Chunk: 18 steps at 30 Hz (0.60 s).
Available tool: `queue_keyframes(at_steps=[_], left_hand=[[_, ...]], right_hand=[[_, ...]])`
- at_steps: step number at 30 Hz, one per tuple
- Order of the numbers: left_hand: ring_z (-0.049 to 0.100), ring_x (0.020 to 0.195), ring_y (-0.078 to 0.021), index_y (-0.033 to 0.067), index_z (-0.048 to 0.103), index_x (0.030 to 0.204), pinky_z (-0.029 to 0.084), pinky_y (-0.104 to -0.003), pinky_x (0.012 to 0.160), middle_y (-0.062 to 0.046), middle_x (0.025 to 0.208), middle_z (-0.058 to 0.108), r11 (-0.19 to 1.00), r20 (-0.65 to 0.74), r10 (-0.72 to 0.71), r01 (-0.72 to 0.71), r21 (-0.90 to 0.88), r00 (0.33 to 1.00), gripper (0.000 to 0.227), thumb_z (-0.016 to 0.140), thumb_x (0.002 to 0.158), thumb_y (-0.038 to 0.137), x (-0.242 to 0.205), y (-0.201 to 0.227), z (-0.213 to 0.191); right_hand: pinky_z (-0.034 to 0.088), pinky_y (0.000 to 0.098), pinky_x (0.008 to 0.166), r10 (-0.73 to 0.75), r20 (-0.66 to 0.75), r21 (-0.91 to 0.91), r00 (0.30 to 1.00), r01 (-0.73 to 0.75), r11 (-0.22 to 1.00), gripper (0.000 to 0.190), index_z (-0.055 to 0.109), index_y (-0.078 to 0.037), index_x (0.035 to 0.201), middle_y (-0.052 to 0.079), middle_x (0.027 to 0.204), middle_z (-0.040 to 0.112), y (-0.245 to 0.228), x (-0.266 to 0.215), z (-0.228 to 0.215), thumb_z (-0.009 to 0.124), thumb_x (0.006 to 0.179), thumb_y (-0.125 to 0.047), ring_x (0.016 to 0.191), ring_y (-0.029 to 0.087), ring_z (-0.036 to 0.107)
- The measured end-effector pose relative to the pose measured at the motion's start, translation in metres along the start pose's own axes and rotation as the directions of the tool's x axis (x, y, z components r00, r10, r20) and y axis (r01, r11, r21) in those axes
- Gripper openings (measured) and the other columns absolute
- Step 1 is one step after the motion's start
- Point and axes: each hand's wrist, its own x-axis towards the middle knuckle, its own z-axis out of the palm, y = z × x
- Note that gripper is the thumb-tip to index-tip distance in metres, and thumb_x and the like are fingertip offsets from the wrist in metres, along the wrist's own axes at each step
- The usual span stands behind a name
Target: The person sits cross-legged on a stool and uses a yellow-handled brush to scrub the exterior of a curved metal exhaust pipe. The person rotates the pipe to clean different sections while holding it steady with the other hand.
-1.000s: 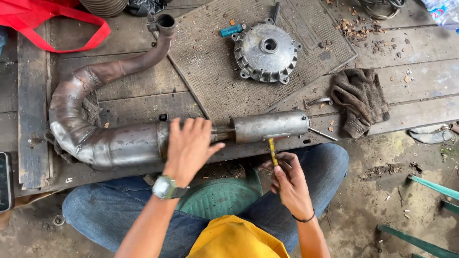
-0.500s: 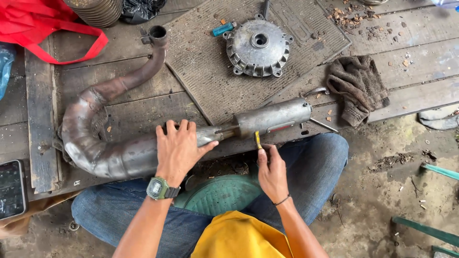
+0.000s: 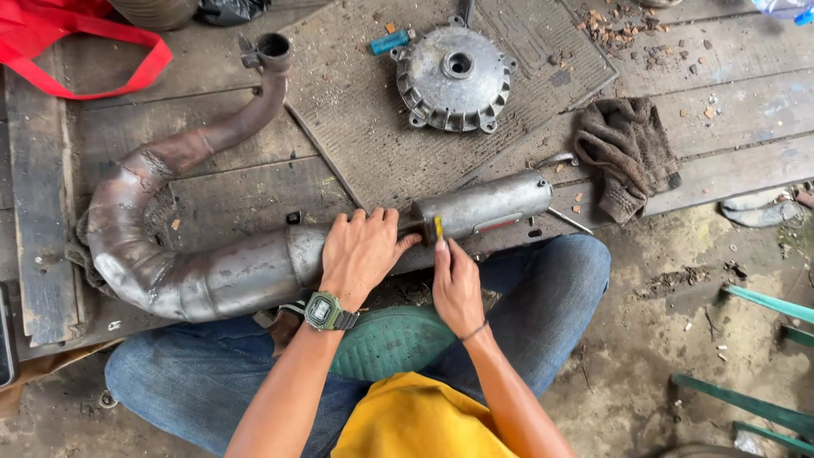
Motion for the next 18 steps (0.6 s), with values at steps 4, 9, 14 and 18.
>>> queue_keyframes(at_steps=[4, 9, 14, 18], left_hand=[[0.072, 0.092, -0.0362, 0.0089, 0.064, 0.107, 0.054, -0.053, 0.08, -0.011, 0.093, 0.071, 1.0, -0.05, -0.007, 0.006, -0.004, 0.999, 0.063, 0.041, 0.1, 0.067, -0.003, 0.0, -0.002], [0.072, 0.088, -0.0358, 0.0072, 0.065, 0.105, 0.055, -0.051, 0.076, -0.011, 0.091, 0.071, 1.0, -0.048, 0.012, -0.012, -0.001, 0.999, 0.064, 0.039, 0.102, 0.066, -0.001, -0.001, -0.001], [0.072, 0.087, -0.0338, 0.0099, 0.064, 0.104, 0.055, -0.05, 0.076, -0.009, 0.09, 0.071, 0.999, -0.049, 0.009, -0.007, 0.031, 0.999, 0.063, 0.038, 0.101, 0.067, 0.003, -0.001, -0.003], [0.071, 0.087, -0.034, 0.0098, 0.063, 0.103, 0.055, -0.049, 0.076, -0.009, 0.089, 0.07, 1.0, -0.038, 0.014, -0.013, 0.026, 0.999, 0.063, 0.038, 0.101, 0.068, 0.0, 0.0, -0.005]], right_hand=[[0.051, 0.0573, 0.07, -0.022, -0.019, -0.037, 1.0, 0.021, 0.999, 0.047, 0.067, 0.012, 0.105, 0.034, 0.078, 0.064, 0.014, -0.016, 0.006, 0.043, 0.111, -0.028, 0.081, 0.053, 0.066], [0.051, 0.0452, 0.065, 0.062, 0.018, -0.003, 0.998, -0.062, 0.998, 0.041, 0.064, 0.001, 0.091, 0.027, 0.069, 0.062, 0.047, -0.025, 0.013, 0.042, 0.11, -0.028, 0.068, 0.03, 0.064], [0.048, 0.0443, 0.061, 0.047, 0.0, 0.023, 0.999, -0.047, 0.999, 0.043, 0.066, 0.003, 0.092, 0.02, 0.061, 0.055, 0.032, -0.012, 0.011, 0.042, 0.11, -0.028, 0.06, 0.028, 0.055], [0.048, 0.0445, 0.061, 0.09, 0.029, -0.001, 0.995, -0.09, 0.996, 0.041, 0.062, -0.002, 0.083, 0.023, 0.064, 0.059, 0.054, -0.028, 0.015, 0.044, 0.109, -0.029, 0.062, 0.031, 0.06]])
